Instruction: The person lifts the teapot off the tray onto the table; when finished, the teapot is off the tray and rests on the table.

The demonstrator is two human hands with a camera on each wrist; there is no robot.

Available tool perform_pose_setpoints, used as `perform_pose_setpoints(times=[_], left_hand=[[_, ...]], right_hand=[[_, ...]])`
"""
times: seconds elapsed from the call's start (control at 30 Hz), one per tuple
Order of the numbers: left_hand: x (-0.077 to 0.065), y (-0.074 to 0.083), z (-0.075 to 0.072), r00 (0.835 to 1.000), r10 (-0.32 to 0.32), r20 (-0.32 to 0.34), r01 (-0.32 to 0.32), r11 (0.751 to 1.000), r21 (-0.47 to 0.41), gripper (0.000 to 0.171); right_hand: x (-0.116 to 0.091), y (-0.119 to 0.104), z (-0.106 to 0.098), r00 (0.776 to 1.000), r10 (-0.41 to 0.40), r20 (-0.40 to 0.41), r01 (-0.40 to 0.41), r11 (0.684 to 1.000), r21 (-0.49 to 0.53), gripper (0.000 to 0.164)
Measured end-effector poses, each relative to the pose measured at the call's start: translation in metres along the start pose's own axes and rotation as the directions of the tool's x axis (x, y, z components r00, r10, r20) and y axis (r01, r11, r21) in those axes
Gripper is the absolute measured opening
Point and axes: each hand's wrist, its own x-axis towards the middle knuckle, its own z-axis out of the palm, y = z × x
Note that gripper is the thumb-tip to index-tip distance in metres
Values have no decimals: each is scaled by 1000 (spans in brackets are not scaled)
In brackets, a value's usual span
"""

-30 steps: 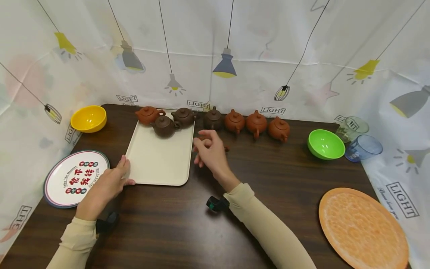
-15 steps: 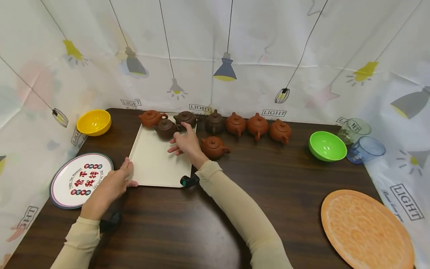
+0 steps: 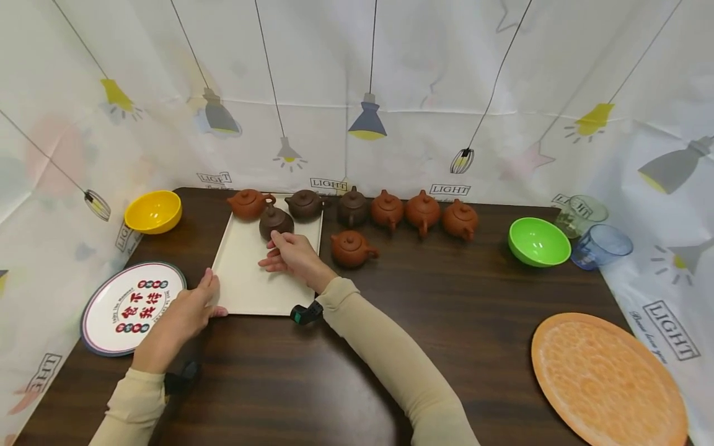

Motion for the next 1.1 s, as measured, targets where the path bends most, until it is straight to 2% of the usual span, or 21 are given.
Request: perform_pose_setpoints(times=[0.13,0.27,0.47,0.63,0.87,0.97,1.1], left_hand=[[4,1,-1,1000,-21,20,21,1000,-6,78],[4,2,-1,998,-43,49,43,999,-14,79],[-1,2,0,1000,-21,16,20,1000,10,76],[-2,1,0,1000,-8,-2,8,1000,5,71],[3,3,0,997,-49,63,50,999,-22,78],[1,2,0,999,-35,38,35,999,-6,77],[-2,1,0,1000,4,-7,-4,1000,-6,72]], right_hand=[[-1,2,2,999,-38,-29,39,999,36,43],[-4,3,2,998,-49,-32,50,998,29,38],[-24,6,1,995,-84,52,86,996,-40,35],[-51,5,-3,983,-106,149,124,986,-113,36],[-100,8,-20,962,-114,247,155,975,-157,35],[-120,11,-31,957,-115,265,162,973,-161,34],[-146,17,-51,959,-132,251,175,971,-161,35]])
